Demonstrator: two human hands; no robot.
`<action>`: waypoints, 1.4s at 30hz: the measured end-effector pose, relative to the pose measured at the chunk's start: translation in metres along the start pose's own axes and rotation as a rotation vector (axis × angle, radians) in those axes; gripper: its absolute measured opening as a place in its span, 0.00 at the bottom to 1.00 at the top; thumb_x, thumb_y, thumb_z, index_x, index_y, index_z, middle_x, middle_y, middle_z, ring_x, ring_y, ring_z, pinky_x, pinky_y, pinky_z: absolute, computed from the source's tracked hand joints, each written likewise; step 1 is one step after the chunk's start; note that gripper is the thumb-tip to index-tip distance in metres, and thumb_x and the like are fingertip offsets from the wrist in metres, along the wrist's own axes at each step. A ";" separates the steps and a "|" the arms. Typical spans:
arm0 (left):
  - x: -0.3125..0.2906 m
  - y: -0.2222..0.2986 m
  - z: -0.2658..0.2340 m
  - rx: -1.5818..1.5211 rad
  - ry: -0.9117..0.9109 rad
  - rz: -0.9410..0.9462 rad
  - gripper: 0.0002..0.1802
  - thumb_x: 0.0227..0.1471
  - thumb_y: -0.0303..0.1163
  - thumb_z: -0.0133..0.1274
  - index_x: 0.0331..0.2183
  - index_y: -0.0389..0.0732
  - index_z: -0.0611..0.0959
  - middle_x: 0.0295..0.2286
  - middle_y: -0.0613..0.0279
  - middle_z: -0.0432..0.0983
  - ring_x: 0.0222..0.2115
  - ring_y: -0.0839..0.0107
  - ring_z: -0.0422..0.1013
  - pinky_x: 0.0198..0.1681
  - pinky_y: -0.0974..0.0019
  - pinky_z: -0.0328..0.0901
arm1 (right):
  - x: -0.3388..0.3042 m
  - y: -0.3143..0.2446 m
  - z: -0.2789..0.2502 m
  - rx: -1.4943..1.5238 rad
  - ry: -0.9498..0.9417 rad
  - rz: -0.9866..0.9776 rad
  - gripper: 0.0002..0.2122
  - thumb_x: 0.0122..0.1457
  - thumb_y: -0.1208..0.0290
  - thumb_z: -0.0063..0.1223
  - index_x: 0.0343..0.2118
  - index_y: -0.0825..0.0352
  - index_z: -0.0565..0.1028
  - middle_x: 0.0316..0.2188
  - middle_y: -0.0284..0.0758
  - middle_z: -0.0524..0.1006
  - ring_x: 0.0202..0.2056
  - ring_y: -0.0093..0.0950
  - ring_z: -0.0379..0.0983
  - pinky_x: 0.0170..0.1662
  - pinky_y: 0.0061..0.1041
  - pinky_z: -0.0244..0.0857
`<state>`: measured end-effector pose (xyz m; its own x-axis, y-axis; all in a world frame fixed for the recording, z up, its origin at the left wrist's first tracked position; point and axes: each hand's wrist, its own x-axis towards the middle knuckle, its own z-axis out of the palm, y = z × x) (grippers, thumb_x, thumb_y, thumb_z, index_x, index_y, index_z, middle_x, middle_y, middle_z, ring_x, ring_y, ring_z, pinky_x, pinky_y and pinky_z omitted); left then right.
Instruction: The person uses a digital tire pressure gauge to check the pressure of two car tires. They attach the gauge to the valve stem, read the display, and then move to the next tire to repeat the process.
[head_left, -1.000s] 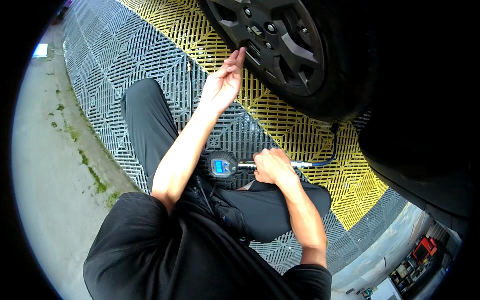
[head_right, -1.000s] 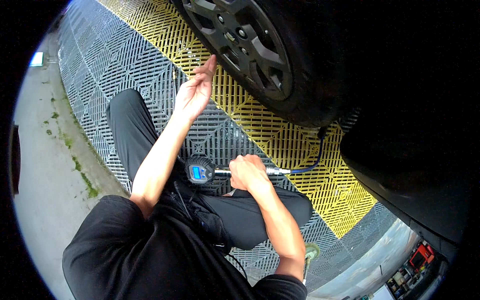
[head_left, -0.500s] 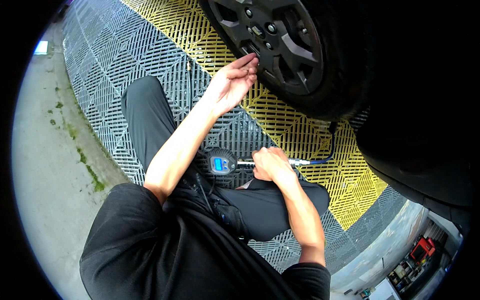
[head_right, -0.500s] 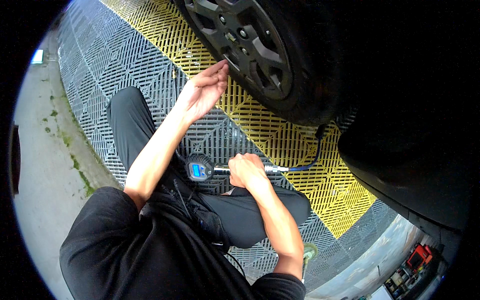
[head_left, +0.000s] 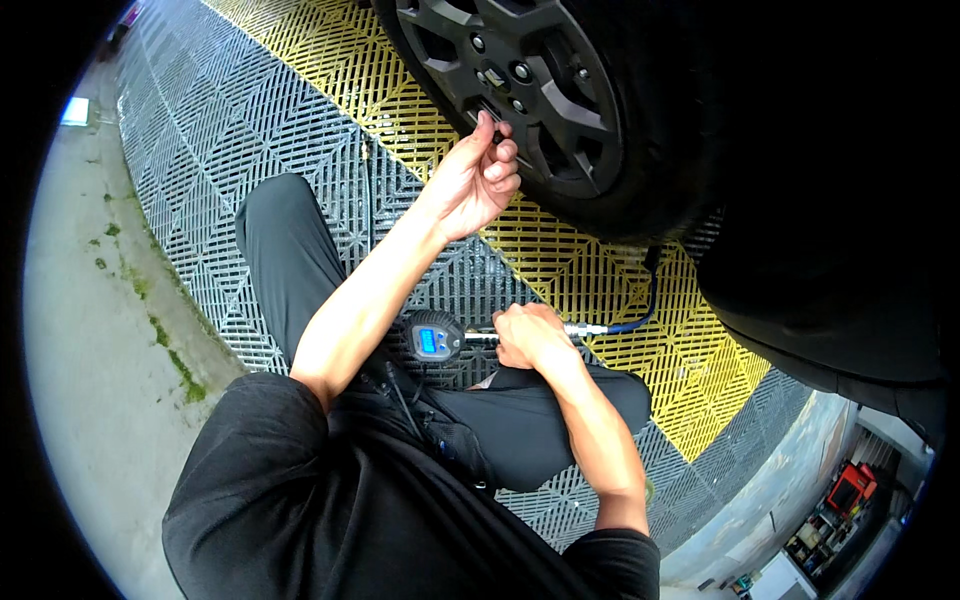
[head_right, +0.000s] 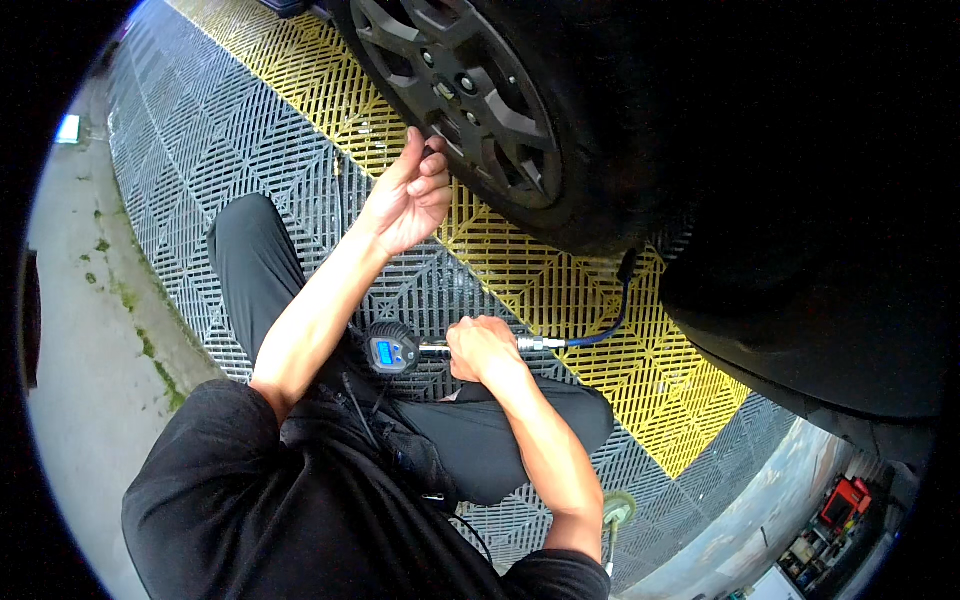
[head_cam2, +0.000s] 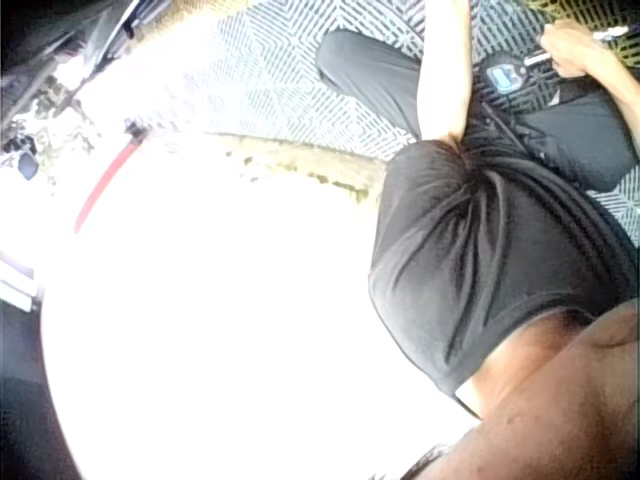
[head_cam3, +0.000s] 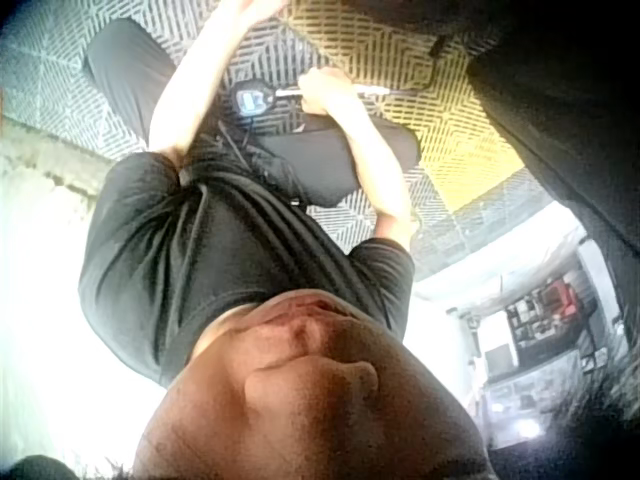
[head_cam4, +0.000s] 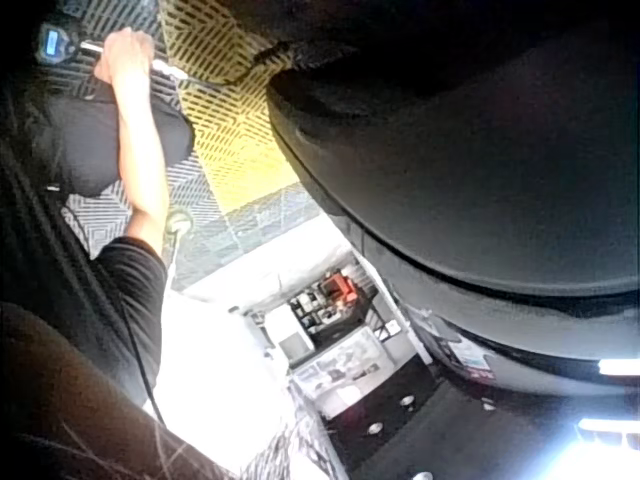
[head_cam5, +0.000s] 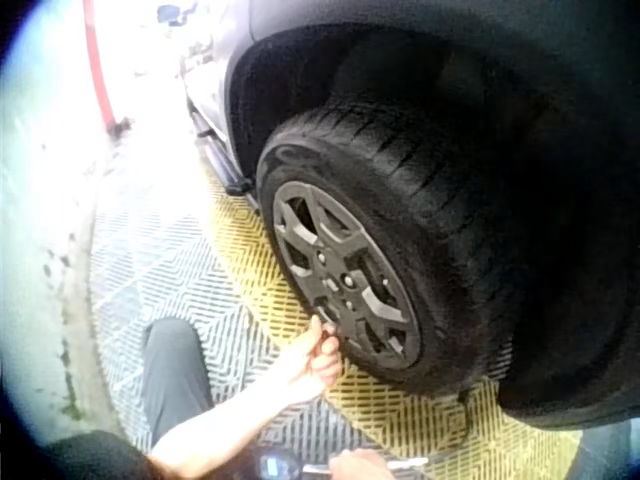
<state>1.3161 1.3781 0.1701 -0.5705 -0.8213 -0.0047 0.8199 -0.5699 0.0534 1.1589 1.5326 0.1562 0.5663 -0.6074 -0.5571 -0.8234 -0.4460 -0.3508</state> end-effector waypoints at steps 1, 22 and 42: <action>0.003 0.002 -0.001 0.019 -0.019 -0.001 0.18 0.64 0.45 0.44 0.37 0.39 0.77 0.24 0.66 0.73 0.20 0.80 0.65 0.25 0.77 0.61 | 0.001 -0.001 -0.001 -0.004 -0.025 0.008 0.07 0.44 0.71 0.54 0.24 0.67 0.81 0.25 0.44 0.81 0.30 0.39 0.80 0.37 0.35 0.74; 0.066 -0.006 0.048 0.977 0.152 0.386 0.12 0.62 0.32 0.50 0.43 0.34 0.73 0.38 0.54 0.79 0.38 0.68 0.76 0.42 0.69 0.69 | 0.006 0.014 0.038 -0.008 0.265 -0.079 0.06 0.42 0.68 0.55 0.13 0.59 0.72 0.14 0.38 0.73 0.19 0.37 0.73 0.25 0.33 0.66; 0.073 0.001 0.046 0.943 0.196 0.320 0.09 0.57 0.30 0.57 0.35 0.33 0.81 0.29 0.58 0.81 0.30 0.74 0.76 0.36 0.72 0.69 | 0.003 0.007 0.018 0.024 0.170 -0.072 0.04 0.42 0.73 0.52 0.18 0.66 0.77 0.19 0.44 0.77 0.25 0.41 0.78 0.32 0.35 0.72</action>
<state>1.2729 1.3192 0.2162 -0.2434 -0.9699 -0.0114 0.5138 -0.1389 0.8466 1.1545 1.5395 0.1384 0.6199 -0.6780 -0.3951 -0.7800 -0.4774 -0.4045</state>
